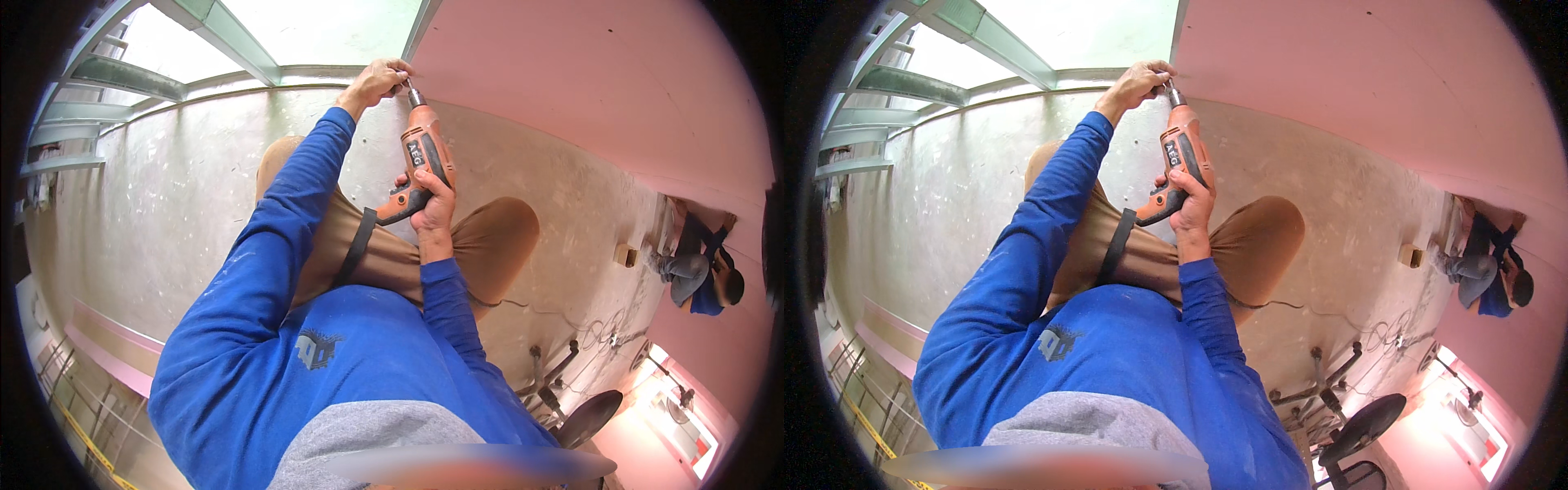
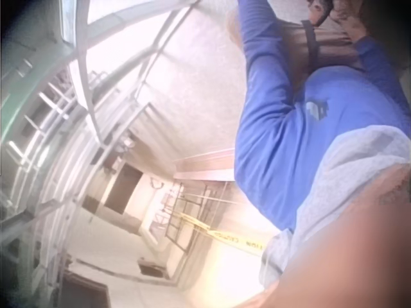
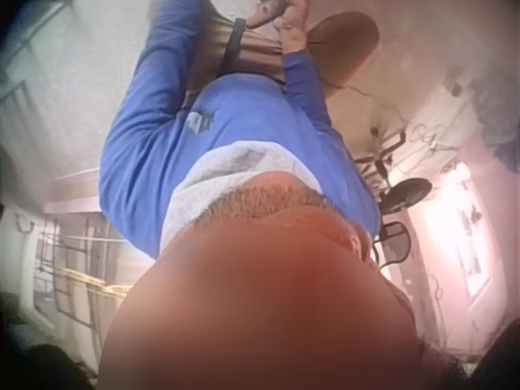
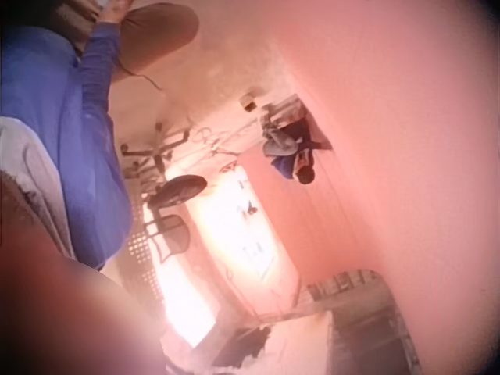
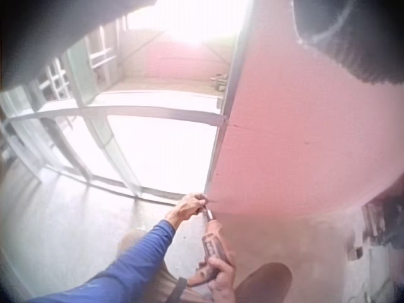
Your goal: The person uses a corded drill to drive screws into a pink drywall sheet mounted on a ceiling grid. They repeatedly position screws and operate the drill overhead while standing on a platform. Another worker is visible in the background but not interacting with the primary task.
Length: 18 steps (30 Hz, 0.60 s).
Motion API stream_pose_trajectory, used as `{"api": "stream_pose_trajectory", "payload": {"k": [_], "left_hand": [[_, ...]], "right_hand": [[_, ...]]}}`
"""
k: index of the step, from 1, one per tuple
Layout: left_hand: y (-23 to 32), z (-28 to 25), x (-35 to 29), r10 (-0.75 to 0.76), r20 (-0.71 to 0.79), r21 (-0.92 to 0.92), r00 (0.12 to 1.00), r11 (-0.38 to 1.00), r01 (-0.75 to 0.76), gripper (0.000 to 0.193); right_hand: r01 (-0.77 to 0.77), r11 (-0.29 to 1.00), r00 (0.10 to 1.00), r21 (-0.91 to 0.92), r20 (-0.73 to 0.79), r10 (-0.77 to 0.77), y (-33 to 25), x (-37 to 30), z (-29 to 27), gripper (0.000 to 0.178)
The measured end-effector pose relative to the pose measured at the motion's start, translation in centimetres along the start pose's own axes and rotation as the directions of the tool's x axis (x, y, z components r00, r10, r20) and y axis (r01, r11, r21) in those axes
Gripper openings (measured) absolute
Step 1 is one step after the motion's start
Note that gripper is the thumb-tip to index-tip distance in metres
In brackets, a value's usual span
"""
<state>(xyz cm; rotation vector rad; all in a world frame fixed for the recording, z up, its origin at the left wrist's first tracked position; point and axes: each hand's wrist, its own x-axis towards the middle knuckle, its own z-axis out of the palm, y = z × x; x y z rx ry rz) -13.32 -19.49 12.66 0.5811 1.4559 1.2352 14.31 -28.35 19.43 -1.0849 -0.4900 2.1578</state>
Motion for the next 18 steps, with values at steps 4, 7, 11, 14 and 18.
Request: {"api": "stream_pose_trajectory", "payload": {"k": [4,7,11,14,18], "left_hand": [[-1.5,2.3,0.5,-0.075,-0.192,-0.116,0.979,0.992,0.053,0.022],[-1.8,2.8,0.9,-0.106,-0.104,-0.203,0.989,0.976,0.084,0.016],[-1.8,3.1,1.7,-0.135,-0.063,-0.223,0.989,0.968,0.118,0.017],[-1.8,3.4,2.0,-0.182,-0.099,-0.251,0.978,0.956,0.153,0.018],[-1.7,3.3,2.3,-0.153,-0.096,-0.232,0.984,0.964,0.127,0.018]], "right_hand": [[0.021,0.998,0.998,0.065,-0.058,-0.017,1.6,0.3,-0.4,0.059],[0.053,0.994,0.996,0.100,-0.075,-0.046,2.3,0.4,-0.7,0.058],[0.080,0.994,0.993,0.075,-0.091,-0.073,2.6,0.6,-0.7,0.053],[0.117,0.992,0.989,0.039,-0.096,-0.113,2.7,0.8,-0.5,0.053],[0.099,0.995,0.986,0.018,-0.135,-0.096,2.7,1.5,-0.4,0.059]]}}
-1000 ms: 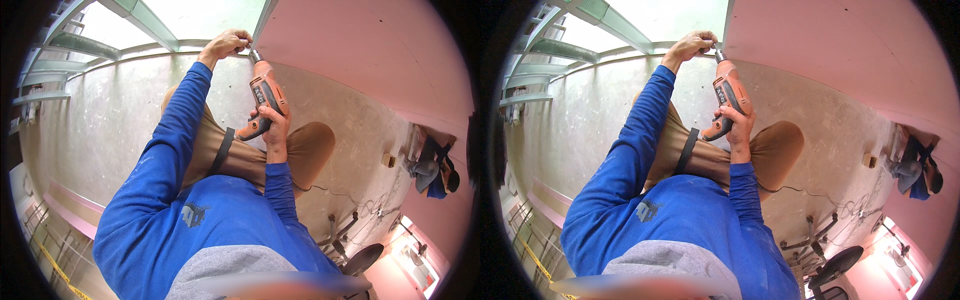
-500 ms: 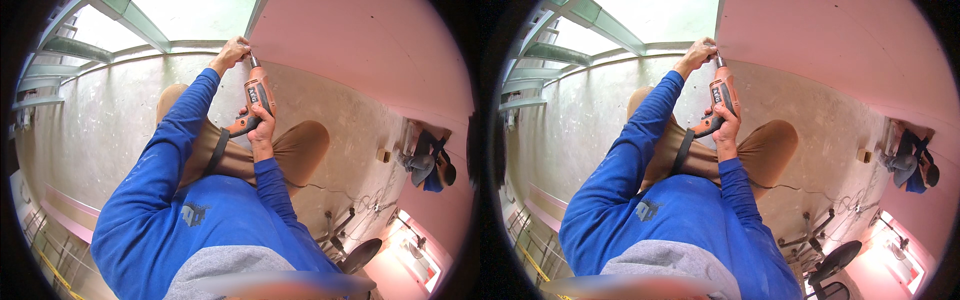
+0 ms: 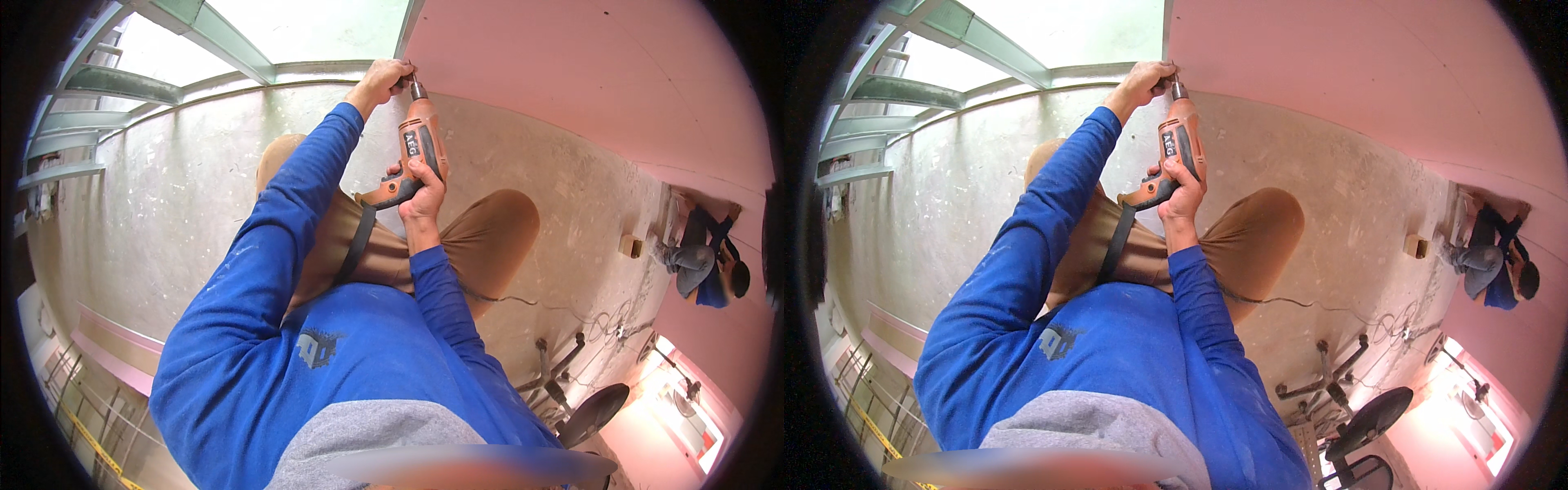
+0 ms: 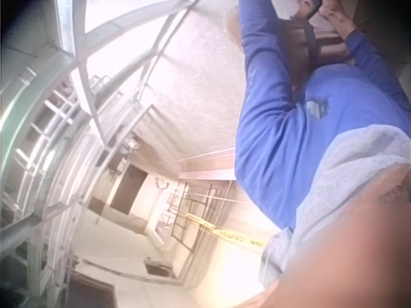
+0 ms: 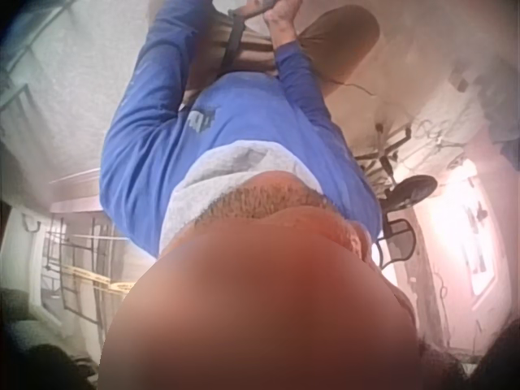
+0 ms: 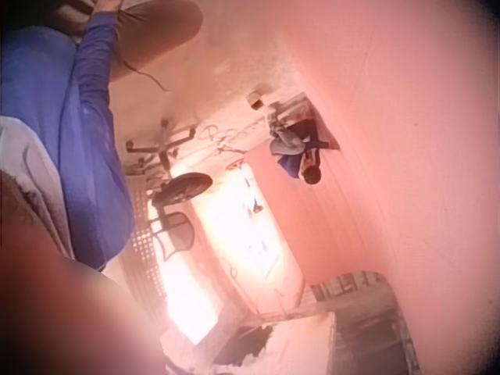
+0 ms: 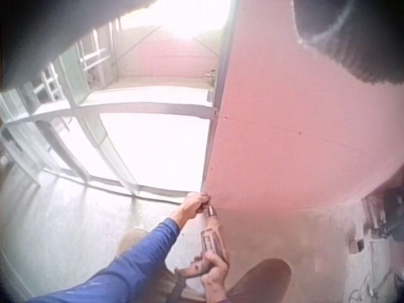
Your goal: The person uses a corded drill to drive screws into a pink drywall sheet mounted on a ceiling grid. They repeatedly position screws and operate the drill overhead while standing on a platform. Another worker is visible in the background but not interacting with the primary task.
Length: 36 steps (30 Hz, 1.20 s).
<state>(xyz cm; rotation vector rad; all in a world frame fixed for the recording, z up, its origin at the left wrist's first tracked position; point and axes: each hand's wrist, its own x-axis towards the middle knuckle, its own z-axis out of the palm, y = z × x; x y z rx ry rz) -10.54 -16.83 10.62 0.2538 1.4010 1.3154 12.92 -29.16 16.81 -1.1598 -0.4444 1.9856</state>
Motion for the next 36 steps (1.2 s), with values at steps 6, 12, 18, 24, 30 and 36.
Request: {"api": "stream_pose_trajectory", "payload": {"k": [6,12,18,24,30,36], "left_hand": [[0.2,-0.1,0.7,-0.012,-0.012,0.014,1.000,1.000,0.012,0.019],[0.1,-0.6,1.1,-0.018,0.026,0.036,0.999,0.999,0.017,0.019],[0.1,-0.9,1.6,-0.037,0.049,0.057,0.998,0.998,0.034,0.021],[-0.1,-0.7,1.7,-0.012,0.030,0.051,0.999,0.999,0.011,0.019],[0.1,-0.6,1.3,0.020,0.039,0.054,0.999,0.998,-0.022,0.019],[0.4,-0.8,1.1,0.035,0.065,0.078,0.997,0.996,-0.040,0.019]], "right_hand": [[0.053,0.997,0.997,0.048,0.044,-0.055,0.2,0.4,0.5,0.061],[-0.004,0.999,1.000,0.042,0.022,0.003,0.2,0.5,0.5,0.058],[-0.038,0.993,0.999,0.108,0.023,0.036,0.2,0.4,0.4,0.060],[-0.037,0.991,0.999,0.130,0.024,0.034,0.4,0.6,0.5,0.062],[-0.064,0.986,0.997,0.157,0.046,0.057,0.4,0.8,0.3,0.063],[-0.003,0.998,1.000,0.061,0.029,0.001,0.5,0.7,0.5,0.057]]}}
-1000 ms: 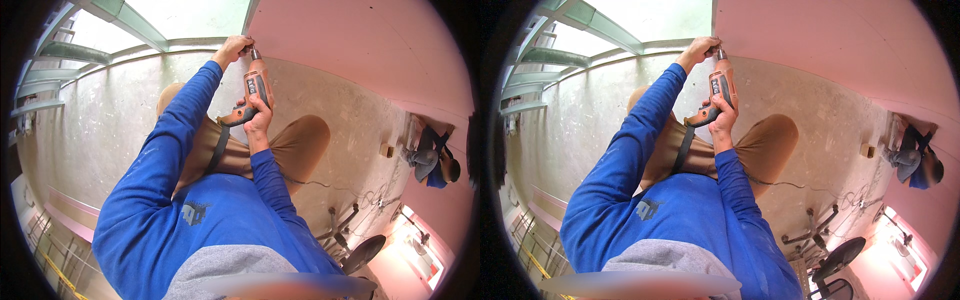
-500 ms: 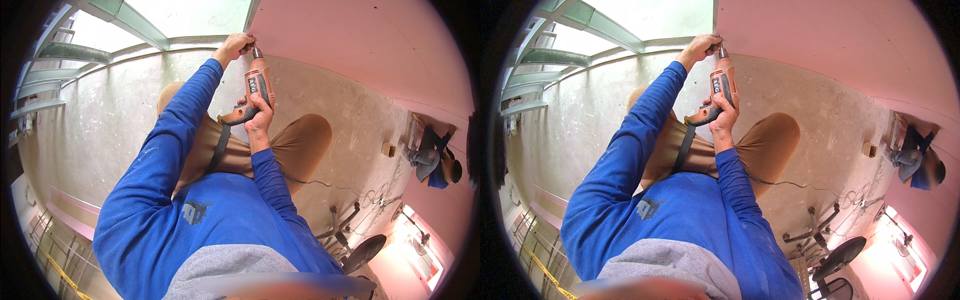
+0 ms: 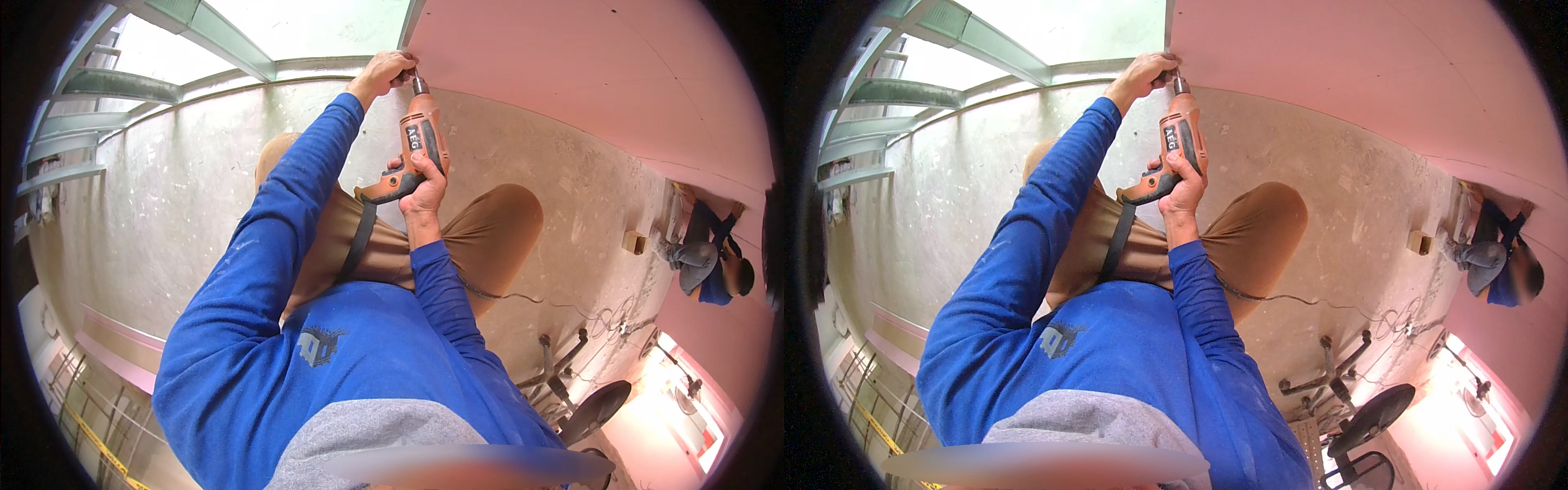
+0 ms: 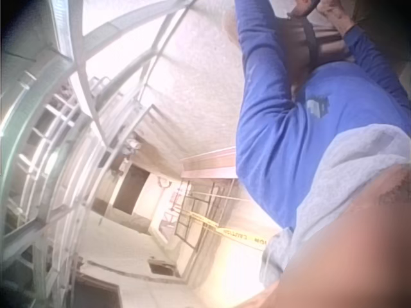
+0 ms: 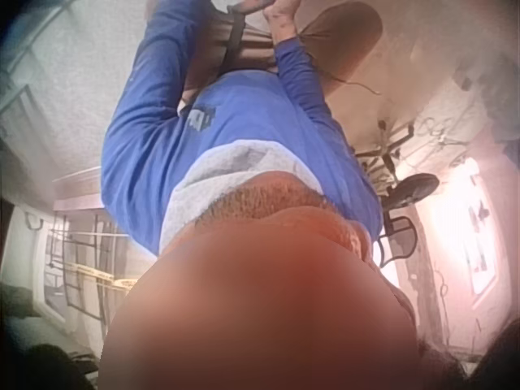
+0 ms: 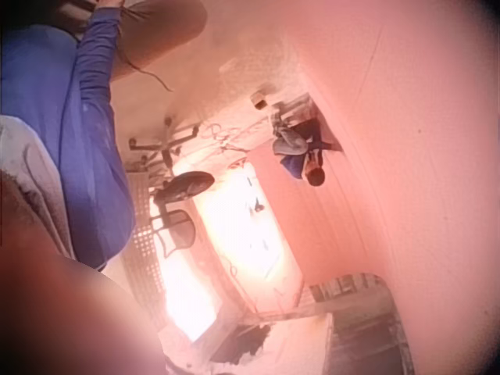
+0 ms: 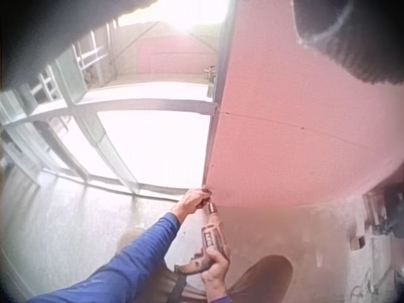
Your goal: The person uses a corded drill to drive screws into a pink drywall sheet mounted on a ceiling grid. They repeatedly position screws and operate the drill overhead while standing on a platform. Another worker is visible in the background but not interacting with the primary task.
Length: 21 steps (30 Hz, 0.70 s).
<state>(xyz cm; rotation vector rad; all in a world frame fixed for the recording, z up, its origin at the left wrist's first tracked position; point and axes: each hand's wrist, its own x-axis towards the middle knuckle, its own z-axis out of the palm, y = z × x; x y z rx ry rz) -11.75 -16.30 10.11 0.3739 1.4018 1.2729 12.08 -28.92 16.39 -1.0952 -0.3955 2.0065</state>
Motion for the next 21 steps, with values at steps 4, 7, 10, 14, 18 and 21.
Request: {"api": "stream_pose_trajectory", "payload": {"k": [4,7,10,14,18,21], "left_hand": [[-0.13,0.02,0.18,0.001,-0.013,0.006,1.000,1.000,-0.001,0.019],[-0.41,0.04,0.46,-0.004,-0.011,0.013,1.000,1.000,0.005,0.019],[-0.64,-0.02,0.79,-0.004,0.003,-0.010,1.000,1.000,0.004,0.019],[-0.73,-0.16,0.90,-0.004,0.006,0.006,1.000,1.000,0.004,0.018],[-0.49,-0.11,0.72,-0.015,0.007,0.007,1.000,1.000,0.015,0.021],[-0.15,-0.11,0.60,-0.028,0.023,0.026,0.999,0.999,0.028,0.024]], "right_hand": [[-0.031,0.998,0.999,0.052,-0.019,0.032,-0.04,0.00,-0.09,0.061],[-0.038,0.998,0.999,0.051,-0.020,0.039,-0.07,0.04,-0.17,0.059],[-0.033,0.998,0.999,0.050,-0.023,0.034,-0.01,0.08,-0.20,0.059],[-0.034,0.997,0.999,0.063,-0.022,0.036,0.14,0.26,-0.23,0.060],[-0.044,0.995,0.999,0.085,-0.006,0.045,0.18,0.41,-0.31,0.062],[-0.020,0.997,1.000,0.079,0.004,0.019,0.20,0.36,-0.23,0.061]]}}
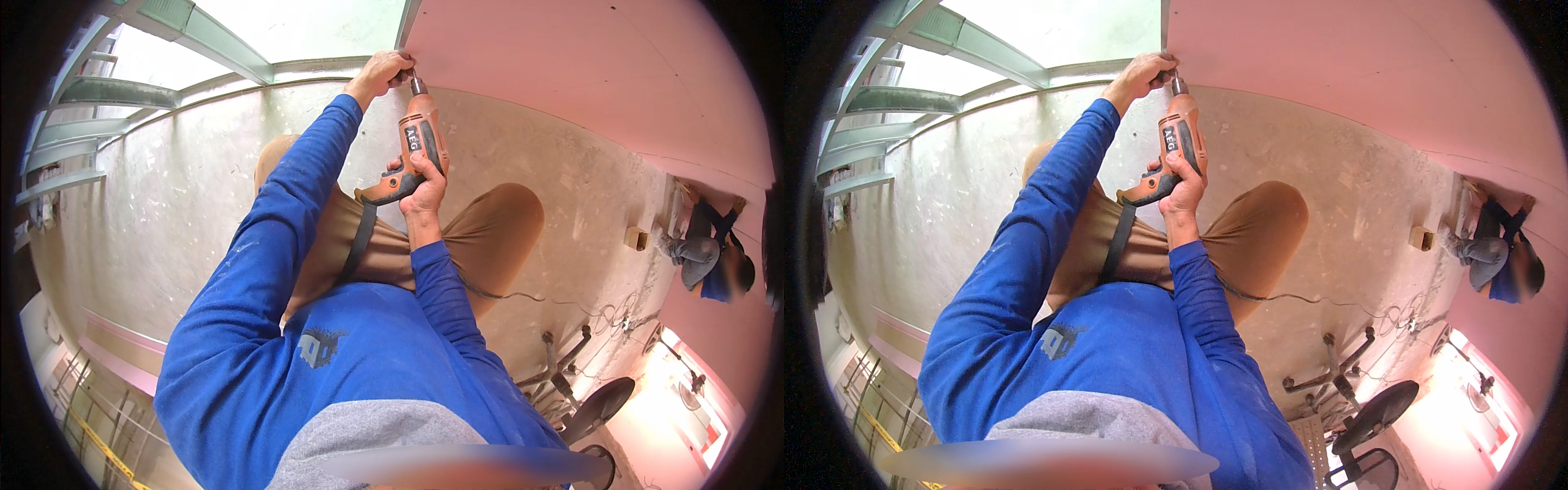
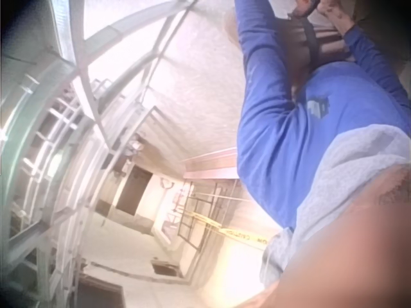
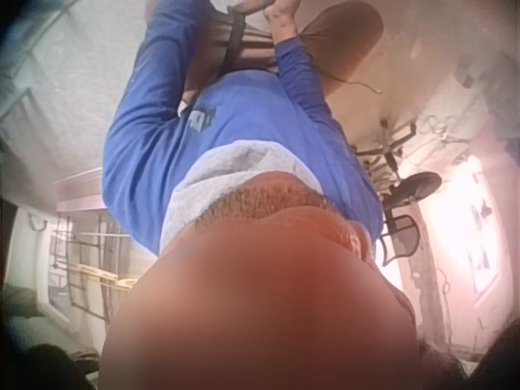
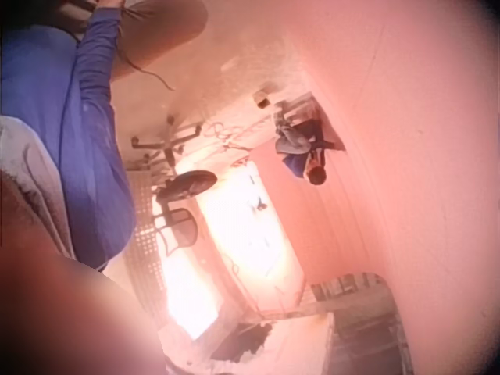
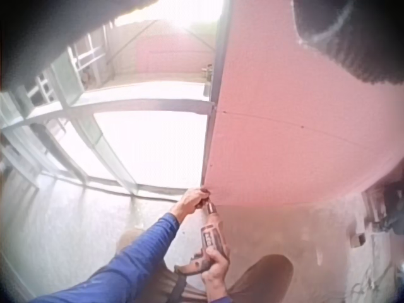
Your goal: The person uses a corded drill to drive screws into a pink drywall sheet mounted on a ceiling grid. They repeatedly position screws and operate the drill overhead while standing on a platform. Another worker is visible in the background but not interacting with the primary task.
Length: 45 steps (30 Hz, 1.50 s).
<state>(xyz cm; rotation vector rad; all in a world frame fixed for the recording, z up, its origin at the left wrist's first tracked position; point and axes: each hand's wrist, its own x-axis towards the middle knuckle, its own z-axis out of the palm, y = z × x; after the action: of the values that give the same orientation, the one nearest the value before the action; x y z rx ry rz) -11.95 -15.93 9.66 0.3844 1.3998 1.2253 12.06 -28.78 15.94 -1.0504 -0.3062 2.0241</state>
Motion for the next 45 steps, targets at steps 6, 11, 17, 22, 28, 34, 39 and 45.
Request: {"api": "stream_pose_trajectory", "payload": {"k": [6,11,17,22,28,34,39,45], "left_hand": [[0.0,0.0,-0.2,0.018,0.004,-0.004,1.000,1.000,-0.018,0.018],[-0.4,-0.8,0.5,0.070,0.101,0.122,0.992,0.989,-0.082,0.027],[-2.5,-1.7,3.0,0.220,0.125,0.442,0.967,0.860,-0.253,0.016],[-3.8,-2.6,4.2,0.326,0.190,0.446,0.926,0.811,-0.377,0.024],[-4.1,-3.1,4.6,0.448,0.319,0.690,0.835,0.495,-0.529,0.028],[-4.1,-3.2,5.2,0.484,0.290,0.493,0.826,0.664,-0.562,0.023],[-2.0,-1.5,2.7,0.022,0.050,0.031,0.999,0.999,-0.023,0.015],[-0.1,-0.8,1.1,-0.006,0.038,-0.004,0.999,1.000,0.006,0.016]], "right_hand": [[-0.011,0.996,1.000,-0.090,-0.025,0.009,-0.2,-0.5,0.0,0.053],[-0.017,0.994,1.000,-0.109,-0.027,0.014,-0.3,-0.6,0.1,0.049],[-0.017,0.991,1.000,-0.133,-0.021,0.014,-0.3,-0.5,-0.1,0.049],[0.000,0.999,1.000,-0.051,-0.016,-0.001,0.1,0.1,-0.3,0.066],[-0.007,0.998,1.000,-0.065,-0.016,0.006,0.1,0.1,-0.4,0.069],[0.000,1.000,1.000,-0.030,-0.004,0.000,-0.1,0.0,-0.1,0.067],[-0.046,0.999,0.999,-0.025,-0.009,0.046,-0.1,0.1,-0.3,0.065],[-0.083,0.996,0.997,0.030,0.012,0.082,0.0,0.0,-0.4,0.063]]}}
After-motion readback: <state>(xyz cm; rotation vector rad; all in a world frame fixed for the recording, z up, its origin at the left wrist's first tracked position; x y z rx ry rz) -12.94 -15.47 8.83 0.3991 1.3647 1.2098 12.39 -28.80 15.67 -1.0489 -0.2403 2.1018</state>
